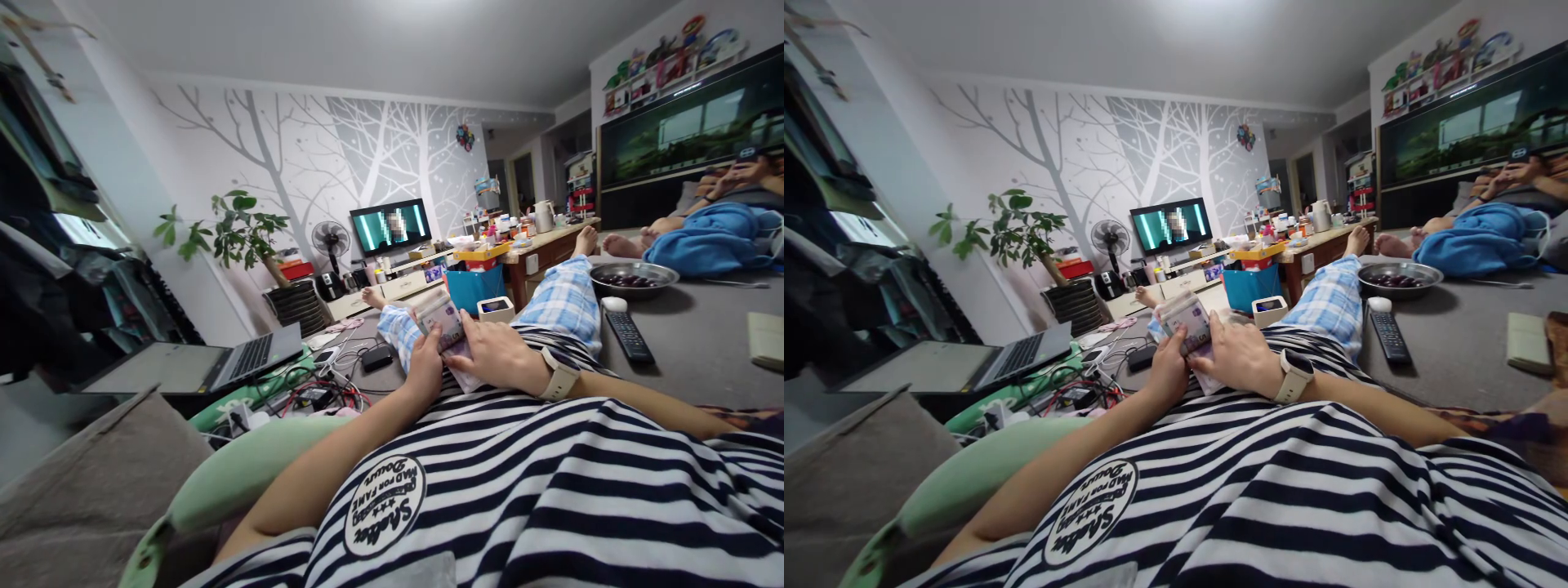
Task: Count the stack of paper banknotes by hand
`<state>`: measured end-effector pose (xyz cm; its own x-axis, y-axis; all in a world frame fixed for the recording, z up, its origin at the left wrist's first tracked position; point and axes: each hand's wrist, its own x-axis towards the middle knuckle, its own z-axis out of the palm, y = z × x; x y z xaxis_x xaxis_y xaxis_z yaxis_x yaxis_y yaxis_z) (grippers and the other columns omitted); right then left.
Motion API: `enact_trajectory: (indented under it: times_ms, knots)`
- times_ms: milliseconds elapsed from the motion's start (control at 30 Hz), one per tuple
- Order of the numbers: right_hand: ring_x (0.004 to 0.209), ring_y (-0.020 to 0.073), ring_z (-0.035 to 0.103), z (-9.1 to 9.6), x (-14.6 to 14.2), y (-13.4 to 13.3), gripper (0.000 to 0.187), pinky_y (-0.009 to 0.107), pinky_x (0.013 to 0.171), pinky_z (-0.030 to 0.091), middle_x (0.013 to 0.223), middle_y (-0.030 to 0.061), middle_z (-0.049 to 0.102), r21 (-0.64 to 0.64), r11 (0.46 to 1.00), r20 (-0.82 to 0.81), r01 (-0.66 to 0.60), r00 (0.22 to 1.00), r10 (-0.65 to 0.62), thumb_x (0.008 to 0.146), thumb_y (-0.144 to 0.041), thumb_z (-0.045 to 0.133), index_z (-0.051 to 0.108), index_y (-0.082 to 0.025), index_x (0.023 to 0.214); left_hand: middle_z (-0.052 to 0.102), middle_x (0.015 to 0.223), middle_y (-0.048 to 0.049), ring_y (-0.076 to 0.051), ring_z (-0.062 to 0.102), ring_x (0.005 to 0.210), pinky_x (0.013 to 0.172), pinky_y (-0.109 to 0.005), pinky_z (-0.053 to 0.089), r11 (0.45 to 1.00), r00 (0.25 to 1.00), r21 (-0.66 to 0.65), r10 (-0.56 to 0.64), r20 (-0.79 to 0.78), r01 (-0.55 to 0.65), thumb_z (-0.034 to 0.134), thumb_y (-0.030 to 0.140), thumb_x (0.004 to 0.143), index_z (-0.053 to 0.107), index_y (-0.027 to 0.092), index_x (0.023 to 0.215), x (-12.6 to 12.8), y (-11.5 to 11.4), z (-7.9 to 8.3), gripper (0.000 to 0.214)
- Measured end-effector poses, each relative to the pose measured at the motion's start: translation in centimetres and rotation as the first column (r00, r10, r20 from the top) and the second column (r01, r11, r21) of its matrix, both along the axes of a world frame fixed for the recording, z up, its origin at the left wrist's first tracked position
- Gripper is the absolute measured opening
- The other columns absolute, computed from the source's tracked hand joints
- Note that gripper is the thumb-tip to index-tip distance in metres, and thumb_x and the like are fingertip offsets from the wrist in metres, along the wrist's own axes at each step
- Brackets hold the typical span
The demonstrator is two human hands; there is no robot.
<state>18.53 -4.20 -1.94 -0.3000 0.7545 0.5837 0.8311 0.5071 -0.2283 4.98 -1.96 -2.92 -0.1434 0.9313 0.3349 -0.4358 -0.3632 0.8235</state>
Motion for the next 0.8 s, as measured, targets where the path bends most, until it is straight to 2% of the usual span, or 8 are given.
enact_trajectory:
  times_ms: [100, 200, 333, 400, 467, 567, 667, 800]
  knots:
    - [0.105, 0.0405, 0.068, 0.9, -0.3, -1.2, 0.086, 0.046, 0.088, 0.047, 0.116, 0.0320, 0.068, 0.050, 0.995, 0.117, 0.091, 0.988, -0.096, 0.084, -0.065, 0.061, 0.049, -0.002, 0.141, 0.077, 0.105, -0.0086, -0.026, 0.069, 0.108, 0.106, -0.039, 0.047, 1.000, 0.999, 0.012, -0.004, -0.036, 0.004, 0.064, 0.021, 0.086, 0.075, 0.016, 0.093, 0.1, -0.5, 0.3, 0.014]
    - [0.100, 0.0395, 0.069, 1.6, -0.3, -2.0, 0.085, 0.045, 0.085, 0.048, 0.110, 0.0313, 0.069, 0.059, 0.991, 0.152, 0.119, 0.980, -0.127, 0.085, -0.066, 0.060, 0.050, 0.000, 0.137, 0.077, 0.104, -0.0085, -0.027, 0.069, 0.109, 0.105, -0.038, 0.047, 1.000, 0.997, 0.014, -0.016, -0.074, 0.017, 0.065, 0.020, 0.083, 0.075, 0.016, 0.090, 0.0, -1.1, 0.6, 0.013]
    - [0.102, 0.0347, 0.069, 1.8, 0.5, -1.9, 0.069, 0.040, 0.083, 0.049, 0.112, 0.0221, 0.071, 0.020, 0.997, 0.106, 0.078, 0.991, -0.080, 0.090, -0.065, 0.053, 0.054, -0.009, 0.131, 0.078, 0.093, -0.0055, -0.027, 0.069, 0.106, 0.103, -0.040, 0.049, 0.997, 0.997, -0.022, -0.068, -0.019, 0.068, 0.066, 0.021, 0.078, 0.073, 0.017, 0.090, -0.1, -1.4, 1.0, 0.015]
    - [0.105, 0.0312, 0.068, 1.5, 1.1, -1.2, 0.061, 0.037, 0.083, 0.049, 0.116, 0.0170, 0.070, 0.028, 1.000, -0.005, 0.010, 1.000, -0.010, 0.092, -0.063, 0.051, 0.054, -0.016, 0.131, 0.078, 0.090, -0.0055, -0.028, 0.071, 0.102, 0.101, -0.042, 0.050, 0.994, 0.994, -0.041, -0.104, 0.030, 0.105, 0.068, 0.022, 0.074, 0.072, 0.015, 0.095, -0.2, -1.4, 1.1, 0.022]
    - [0.102, 0.0265, 0.068, 1.1, 1.6, -0.1, 0.055, 0.034, 0.082, 0.049, 0.115, 0.0120, 0.070, 0.073, 0.996, -0.184, -0.054, 0.981, 0.066, 0.092, -0.057, 0.056, 0.052, -0.020, 0.132, 0.078, 0.088, -0.0064, -0.029, 0.071, 0.101, 0.099, -0.043, 0.051, 0.991, 0.992, -0.055, -0.118, 0.048, 0.121, 0.070, 0.022, 0.071, 0.072, 0.015, 0.098, -0.4, -1.4, 1.2, 0.028]
    - [0.084, 0.0202, 0.066, 0.5, 2.0, 1.6, 0.049, 0.031, 0.075, 0.049, 0.097, 0.0061, 0.069, 0.139, 0.985, -0.412, -0.107, 0.898, 0.156, 0.086, -0.051, 0.066, 0.055, -0.020, 0.122, 0.077, 0.085, -0.0071, -0.031, 0.071, 0.101, 0.096, -0.042, 0.052, 0.991, 0.994, -0.086, -0.105, 0.023, 0.106, 0.074, 0.024, 0.067, 0.071, 0.015, 0.095, -0.6, -1.5, 1.4, 0.029]
    - [0.069, 0.0167, 0.060, 0.2, 2.1, 2.6, 0.043, 0.029, 0.065, 0.045, 0.076, -0.0004, 0.063, 0.116, 0.973, -0.537, -0.200, 0.811, 0.231, 0.079, -0.053, 0.073, 0.057, -0.020, 0.101, 0.077, 0.086, -0.0080, -0.031, 0.071, 0.100, 0.095, -0.042, 0.051, 0.990, 0.994, -0.096, -0.110, -0.015, 0.108, 0.077, 0.027, 0.064, 0.071, 0.015, 0.091, -0.7, -1.7, 1.6, 0.030]
    - [0.063, 0.0146, 0.053, 0.0, 1.9, 3.4, 0.040, 0.027, 0.059, 0.040, 0.067, -0.0025, 0.057, 0.085, 0.949, -0.671, -0.302, 0.687, 0.279, 0.074, -0.054, 0.074, 0.056, -0.020, 0.084, 0.076, 0.081, -0.0073, -0.029, 0.071, 0.094, 0.090, -0.040, 0.052, 0.988, 0.990, -0.083, -0.136, -0.040, 0.133, 0.080, 0.025, 0.058, 0.071, 0.015, 0.084, -0.5, -2.2, 1.7, 0.029]
